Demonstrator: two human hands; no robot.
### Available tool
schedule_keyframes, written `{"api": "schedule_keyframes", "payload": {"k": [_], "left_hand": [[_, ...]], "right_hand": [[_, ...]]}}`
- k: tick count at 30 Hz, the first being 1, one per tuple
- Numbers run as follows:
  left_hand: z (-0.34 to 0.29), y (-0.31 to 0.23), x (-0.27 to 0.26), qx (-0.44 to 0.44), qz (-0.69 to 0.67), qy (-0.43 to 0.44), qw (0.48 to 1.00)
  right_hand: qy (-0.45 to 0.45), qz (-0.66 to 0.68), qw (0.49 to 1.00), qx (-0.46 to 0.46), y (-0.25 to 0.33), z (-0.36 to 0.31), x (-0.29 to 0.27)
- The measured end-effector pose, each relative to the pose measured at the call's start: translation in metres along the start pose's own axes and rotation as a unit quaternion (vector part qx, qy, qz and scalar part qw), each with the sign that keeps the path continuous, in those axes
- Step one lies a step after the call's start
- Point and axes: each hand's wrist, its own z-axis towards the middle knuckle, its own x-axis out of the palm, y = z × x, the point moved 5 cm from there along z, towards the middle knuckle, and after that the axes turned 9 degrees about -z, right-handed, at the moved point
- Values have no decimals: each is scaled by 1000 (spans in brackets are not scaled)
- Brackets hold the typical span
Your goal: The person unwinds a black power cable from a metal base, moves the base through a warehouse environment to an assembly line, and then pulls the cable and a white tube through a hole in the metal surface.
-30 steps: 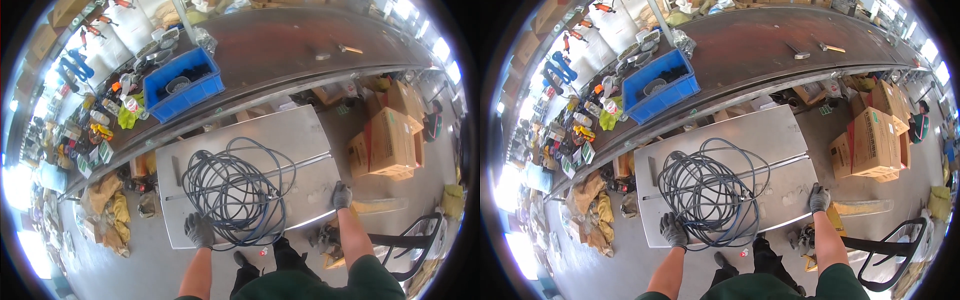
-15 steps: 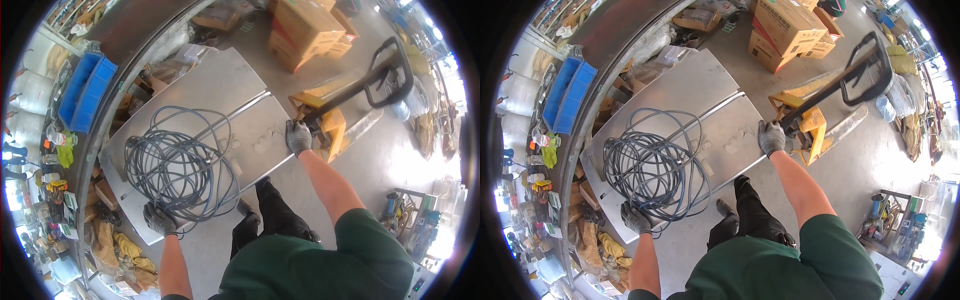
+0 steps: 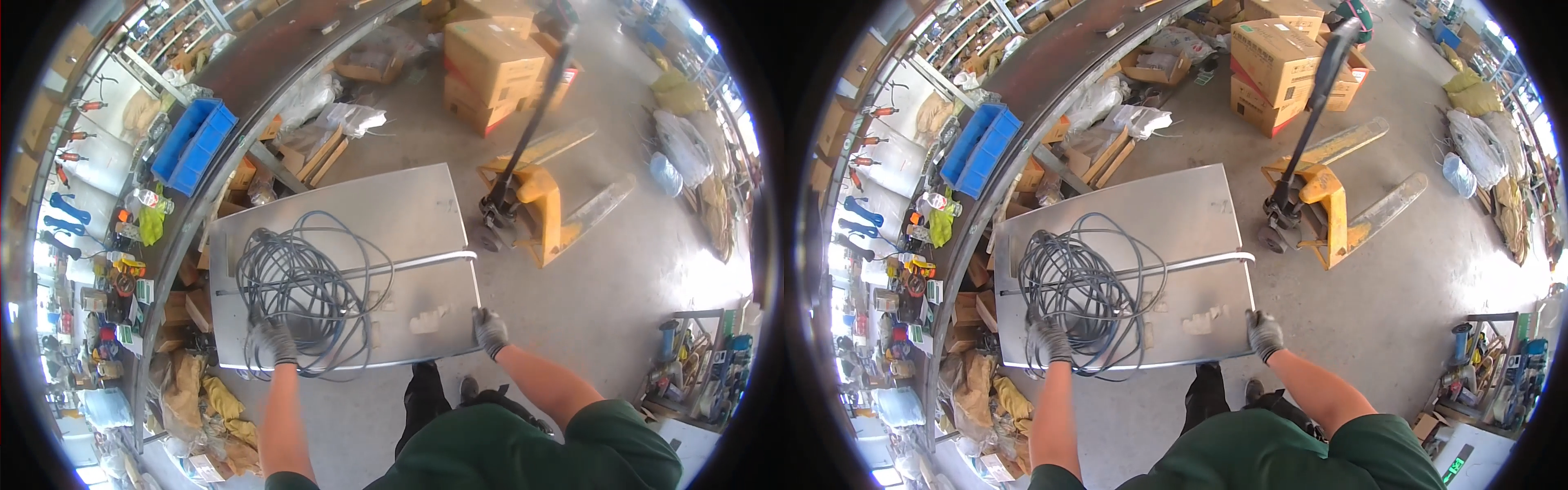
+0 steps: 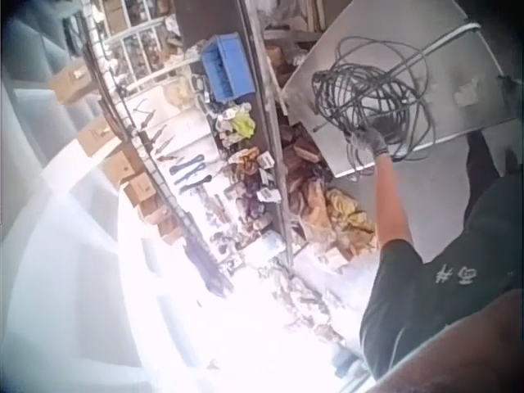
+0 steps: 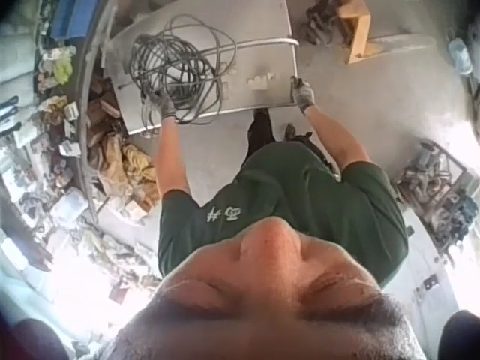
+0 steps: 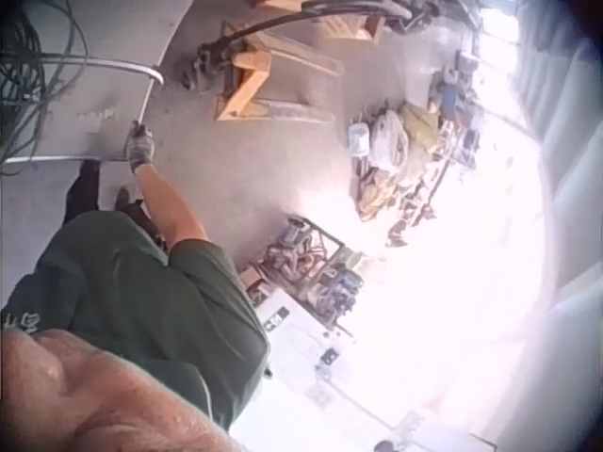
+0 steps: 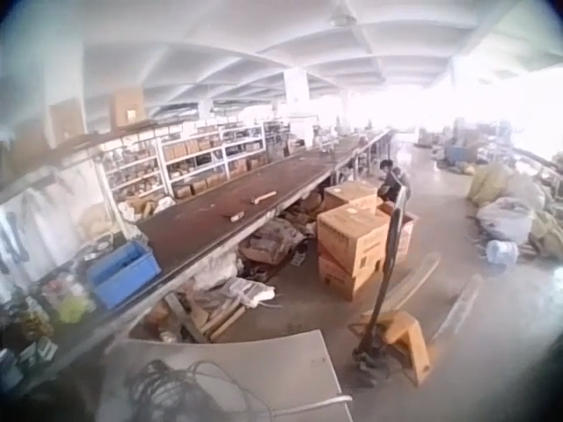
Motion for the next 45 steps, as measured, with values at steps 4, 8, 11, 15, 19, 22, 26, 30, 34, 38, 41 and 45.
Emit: {"api": "schedule_keyframes", "payload": {"k": [4, 8, 11, 15, 19, 22, 26, 30, 34, 38, 41, 45], "left_hand": [[-155, -175, 53, -88, -333, 233, 909], [-298, -320, 28, 246, -110, 352, 896], [-360, -333, 12, 199, -36, 405, 892], [-429, -314, -36, 218, 26, 411, 885], [-488, -279, -90, 215, 12, 413, 885], [-545, -250, -131, 194, 22, 426, 883], [-603, -209, -184, 186, 91, 433, 877], [-665, -187, -205, 97, 67, 455, 883], [-744, -126, -286, -363, -311, 229, 848], [-847, -116, -371, -150, -59, 43, 986], [-1025, -26, -345, -540, -304, -194, 761], [-1089, -4, -348, -603, -461, -97, 645]], "right_hand": [[276, 290, 907, 127, -65, -91, 18], [225, 183, 957, -17, -199, -165, 6], [188, 75, 979, 11, -335, -209, -3], [191, -140, 971, 42, -569, -274, -1], [353, -415, 838, 42, -750, -348, 17], [423, -465, 778, 7, -828, -428, 36], [414, -499, 757, -88, -827, -467, 58], [305, -425, 828, -200, -811, -470, 74], [301, -119, 946, 25, -705, -463, 8], [302, -143, 943, 15, -692, -480, -36], [318, -76, 945, 6, -712, -483, -55], [387, -44, 913, 122, -706, -507, -83]]}}
